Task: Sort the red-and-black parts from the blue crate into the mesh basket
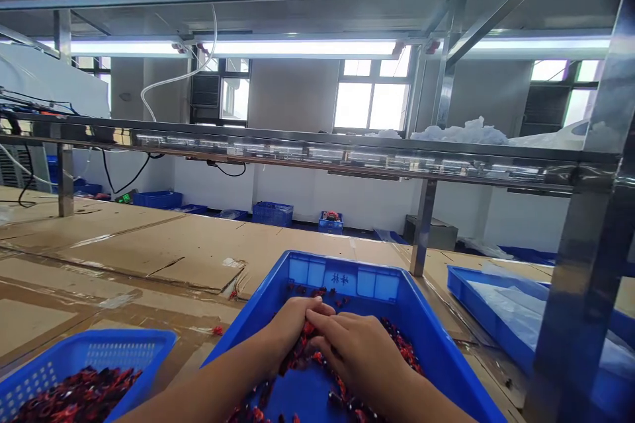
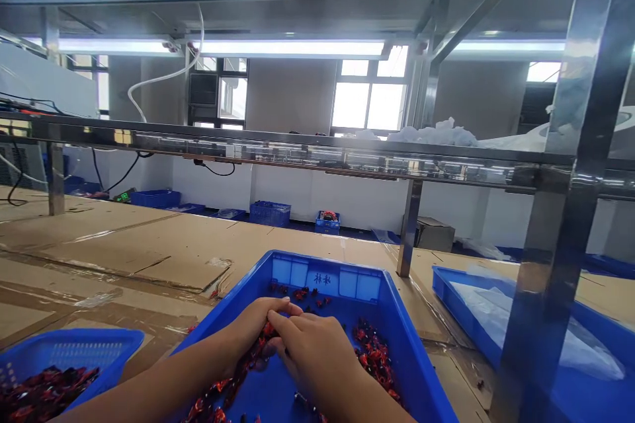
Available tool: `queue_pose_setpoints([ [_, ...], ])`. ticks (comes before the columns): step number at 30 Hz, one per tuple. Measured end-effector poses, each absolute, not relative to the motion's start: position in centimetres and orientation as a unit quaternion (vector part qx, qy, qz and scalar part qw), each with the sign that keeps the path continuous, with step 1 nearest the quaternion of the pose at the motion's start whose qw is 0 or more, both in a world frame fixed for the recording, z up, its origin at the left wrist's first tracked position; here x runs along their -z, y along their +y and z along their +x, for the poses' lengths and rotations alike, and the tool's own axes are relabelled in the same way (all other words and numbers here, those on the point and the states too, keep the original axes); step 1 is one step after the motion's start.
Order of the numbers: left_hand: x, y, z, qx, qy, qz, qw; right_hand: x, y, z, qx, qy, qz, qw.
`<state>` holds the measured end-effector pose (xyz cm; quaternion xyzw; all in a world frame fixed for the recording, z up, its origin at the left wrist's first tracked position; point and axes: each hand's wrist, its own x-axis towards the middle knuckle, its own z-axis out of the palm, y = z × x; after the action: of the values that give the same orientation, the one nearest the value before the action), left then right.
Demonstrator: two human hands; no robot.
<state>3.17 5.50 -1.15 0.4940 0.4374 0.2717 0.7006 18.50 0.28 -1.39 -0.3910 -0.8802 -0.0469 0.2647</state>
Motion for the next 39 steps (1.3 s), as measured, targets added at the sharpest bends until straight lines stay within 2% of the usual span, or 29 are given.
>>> queue_pose_setpoints([
  [3, 1.0, 5.3, 3.2, -0.26, 0.443, 0.485, 0.708, 1.1, 0.1, 18.3, 0.073, -0.876, -0.396, 0.266],
  [5, 0.8, 5.1, 3.2, -0.263, 0.446, 0.479, 0.709, 0.7, -0.2, 18.1, 0.01, -0.858, -0.398, 0.325],
  [7, 0.7, 4.9, 3.2, -0.269, 0.447, 0.477, 0.707, 0.4, -0.5, 17.9, -0.13, -0.803, -0.407, 0.416],
  [9, 0.6, 5.0, 3.0, -0.275, 0.449, 0.479, 0.702, 0.1, -0.5, 17.9, -0.339, -0.695, -0.4, 0.491],
  [12, 0.8, 5.3, 2.8, -0.283, 0.446, 0.484, 0.697, -0.2, -0.2, 18.4, -0.605, -0.511, -0.312, 0.525],
  [14, 1.0, 5.4, 2.7, -0.281, 0.439, 0.492, 0.697, -0.4, 0.0, 18.9, -0.668, -0.459, -0.25, 0.53],
  [30, 0.9, 5.3, 2.7, -0.263, 0.437, 0.51, 0.692, -0.2, 0.5, 20.2, -0.746, -0.402, -0.181, 0.5],
  [39, 0.8, 5.1, 2.9, -0.264, 0.439, 0.528, 0.677, -0.2, 0.3, 19.7, -0.765, -0.388, -0.314, 0.407],
])
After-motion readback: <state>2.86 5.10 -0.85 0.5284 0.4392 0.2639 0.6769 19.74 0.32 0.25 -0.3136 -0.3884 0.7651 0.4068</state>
